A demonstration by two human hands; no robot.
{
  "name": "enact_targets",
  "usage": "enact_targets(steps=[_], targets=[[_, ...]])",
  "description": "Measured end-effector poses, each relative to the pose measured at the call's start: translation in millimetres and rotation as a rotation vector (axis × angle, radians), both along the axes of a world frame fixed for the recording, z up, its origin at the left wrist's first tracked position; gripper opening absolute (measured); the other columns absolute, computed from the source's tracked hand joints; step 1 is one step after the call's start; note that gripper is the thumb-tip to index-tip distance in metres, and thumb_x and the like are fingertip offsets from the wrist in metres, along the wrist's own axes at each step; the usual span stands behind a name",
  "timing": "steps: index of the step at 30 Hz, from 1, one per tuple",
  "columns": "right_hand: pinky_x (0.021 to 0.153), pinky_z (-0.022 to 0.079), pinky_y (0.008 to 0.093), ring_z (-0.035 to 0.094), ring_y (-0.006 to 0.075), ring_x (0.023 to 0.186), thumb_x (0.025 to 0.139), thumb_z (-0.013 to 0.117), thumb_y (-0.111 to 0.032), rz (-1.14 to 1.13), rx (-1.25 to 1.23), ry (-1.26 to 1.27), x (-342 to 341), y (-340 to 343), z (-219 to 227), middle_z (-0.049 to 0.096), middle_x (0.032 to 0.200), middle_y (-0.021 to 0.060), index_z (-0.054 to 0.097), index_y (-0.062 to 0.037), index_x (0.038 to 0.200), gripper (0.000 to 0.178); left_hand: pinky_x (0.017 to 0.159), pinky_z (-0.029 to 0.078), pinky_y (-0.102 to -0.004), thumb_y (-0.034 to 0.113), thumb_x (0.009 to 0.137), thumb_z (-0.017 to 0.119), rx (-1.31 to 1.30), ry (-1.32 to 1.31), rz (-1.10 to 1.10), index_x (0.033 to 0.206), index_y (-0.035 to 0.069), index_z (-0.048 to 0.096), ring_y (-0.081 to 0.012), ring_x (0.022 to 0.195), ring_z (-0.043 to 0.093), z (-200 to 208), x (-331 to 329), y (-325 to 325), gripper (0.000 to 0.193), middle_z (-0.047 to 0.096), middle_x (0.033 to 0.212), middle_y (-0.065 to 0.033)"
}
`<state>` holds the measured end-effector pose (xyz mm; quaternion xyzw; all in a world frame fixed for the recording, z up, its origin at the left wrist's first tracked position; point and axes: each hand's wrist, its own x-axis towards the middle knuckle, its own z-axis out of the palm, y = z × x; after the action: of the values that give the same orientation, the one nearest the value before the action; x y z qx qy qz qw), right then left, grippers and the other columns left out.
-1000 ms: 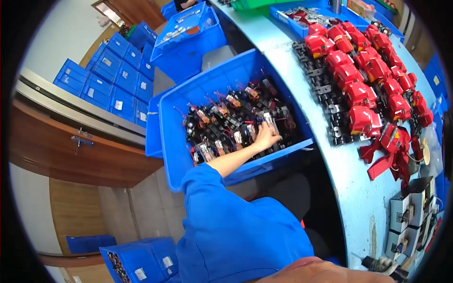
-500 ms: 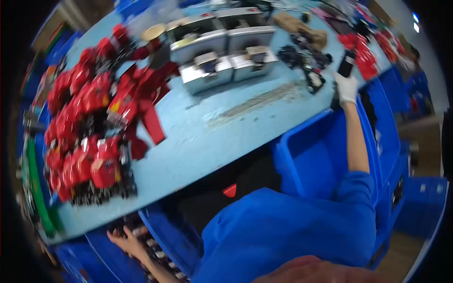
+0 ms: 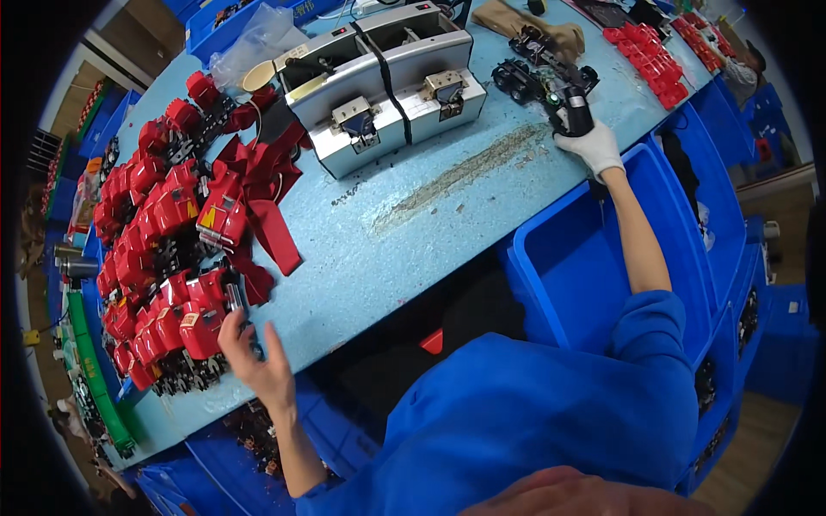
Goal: Assembling electronic toy components using an electric screwdriver on a factory line.
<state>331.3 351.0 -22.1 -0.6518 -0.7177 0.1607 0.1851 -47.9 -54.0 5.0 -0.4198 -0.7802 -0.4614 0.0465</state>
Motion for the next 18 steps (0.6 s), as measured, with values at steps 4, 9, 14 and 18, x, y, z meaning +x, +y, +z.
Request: enact_targets(steps=[4, 9, 14, 18], targets=[[0.072, 0.046, 0.0260, 0.060, 0.0135, 0.077, 0.060, 0.078, -0.032, -0.073, 0.041, 0.166, 3.5, -26.6, 0.0, 0.066, 0.083, 0.0063, 0.065, -0.0049, 0.094, 0.046, 0.075, 0.044, -0.0306, -0.003, 0.072, 0.063, -0.032, 0.034, -0.167, 0.101, 0.000, 0.055, -0.0248, 0.095, 0.052, -2.1, 25.1, 42.2, 0.030, 0.052, 0.104, -0.0136], [0.069, 0.048, 0.0327, 0.062, 0.0209, 0.071, 0.053, 0.079, -0.030, -0.046, 0.119, 0.312, 18.4, -25.7, -3.9, 0.065, 0.079, 0.0125, 0.063, 0.0008, 0.087, 0.048, 0.079, 0.043, -0.0332, -0.003, 0.071, 0.063, -0.062, 0.005, -0.420, 0.095, 0.001, 0.057, -0.0286, 0.095, 0.053, -2.2, 56.1, 87.1, 0.026, 0.052, 0.103, -0.0151], [0.074, 0.047, 0.0365, 0.062, 0.0330, 0.082, 0.047, 0.079, -0.040, -0.089, 0.083, 0.296, 11.0, -0.1, -34.6, 0.063, 0.085, 0.0203, 0.060, -0.0002, 0.089, 0.061, 0.079, 0.043, -0.0328, -0.002, 0.071, 0.064, -0.066, -0.003, -0.517, 0.094, 0.001, 0.057, -0.0284, 0.094, 0.052, -6.2, 75.1, 97.3, 0.024, 0.051, 0.103, -0.0151], [0.074, 0.048, 0.0345, 0.062, 0.0317, 0.080, 0.047, 0.079, -0.039, -0.150, 0.177, 0.246, 21.7, -28.1, -4.2, 0.063, 0.086, 0.0180, 0.058, -0.0005, 0.095, 0.065, 0.075, 0.043, -0.0310, -0.002, 0.071, 0.063, -0.053, 0.015, -0.561, 0.092, 0.001, 0.057, -0.0255, 0.092, 0.052, -18.0, 79.7, 103.1, 0.022, 0.051, 0.101, -0.0141]])
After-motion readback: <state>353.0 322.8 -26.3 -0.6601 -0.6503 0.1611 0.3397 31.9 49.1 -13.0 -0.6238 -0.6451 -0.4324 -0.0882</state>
